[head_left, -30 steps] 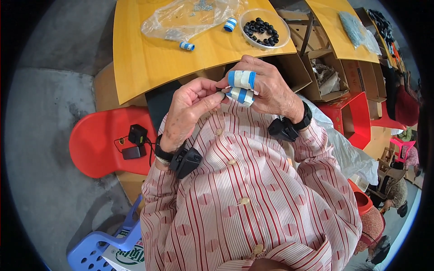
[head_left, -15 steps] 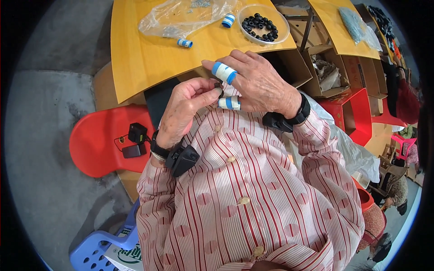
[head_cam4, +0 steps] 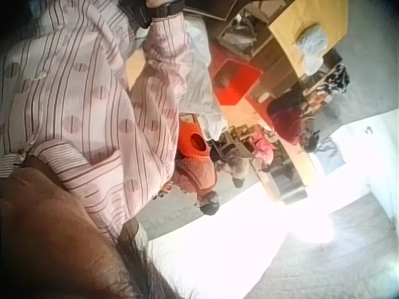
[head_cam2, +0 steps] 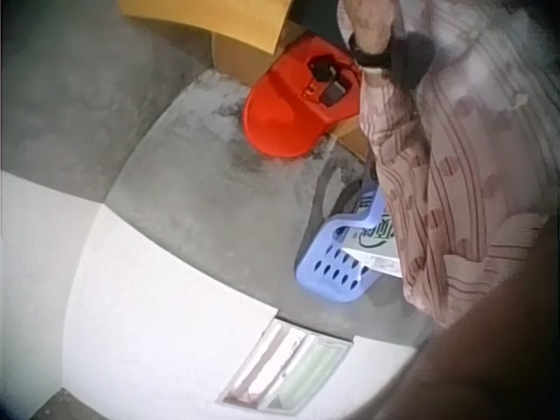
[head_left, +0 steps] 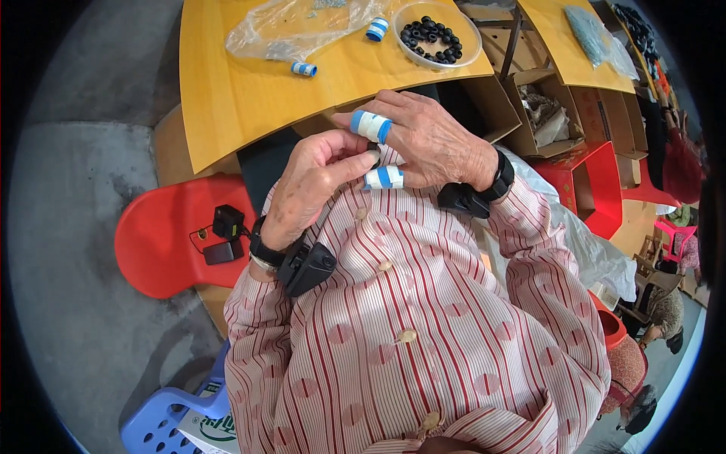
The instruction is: The person assembles small black plastic components by wrapping them with blue and white adhesive tape by hand.
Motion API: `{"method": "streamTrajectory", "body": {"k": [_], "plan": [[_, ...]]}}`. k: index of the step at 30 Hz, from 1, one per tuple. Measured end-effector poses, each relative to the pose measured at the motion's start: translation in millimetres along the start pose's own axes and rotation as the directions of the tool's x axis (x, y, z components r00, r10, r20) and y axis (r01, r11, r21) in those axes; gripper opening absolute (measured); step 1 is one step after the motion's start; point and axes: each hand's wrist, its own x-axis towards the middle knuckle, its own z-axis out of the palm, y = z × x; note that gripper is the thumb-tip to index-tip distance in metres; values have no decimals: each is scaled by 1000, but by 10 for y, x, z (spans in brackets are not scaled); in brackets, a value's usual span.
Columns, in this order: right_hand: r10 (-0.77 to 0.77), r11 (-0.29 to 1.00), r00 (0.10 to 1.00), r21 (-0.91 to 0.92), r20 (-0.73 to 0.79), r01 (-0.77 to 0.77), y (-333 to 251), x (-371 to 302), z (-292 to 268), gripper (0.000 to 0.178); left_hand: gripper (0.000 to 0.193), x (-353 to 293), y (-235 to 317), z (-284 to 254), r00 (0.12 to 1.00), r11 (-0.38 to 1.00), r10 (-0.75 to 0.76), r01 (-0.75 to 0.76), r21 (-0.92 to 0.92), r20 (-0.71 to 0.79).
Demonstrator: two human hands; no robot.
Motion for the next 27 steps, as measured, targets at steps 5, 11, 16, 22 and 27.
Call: {"method": "streamTrajectory", "body": {"k": [5,11,16,22,27], "plan": [[-18,1000,1000,-24,13,19,-17,-10,-26,58,23,1,-23,-18,1000,1000,-3,4,11,-13],[-20,998,1000,-57,-7,20,-34,-38,5,57,24,-12,-41,27,999,999,18,-17,27,-33],[-13,1000,999,-29,-38,12,-43,-60,28,59,22,-10,-40,39,999,999,23,-22,33,-32],[-29,1000,997,0,-68,29,-13,-90,80,57,22,-5,-69,20,1000,1000,22,-22,16,-6],[-31,1000,995,-8,-97,31,14,-103,113,57,24,-21,-71,46,999,998,40,-41,-44,-22]]}}
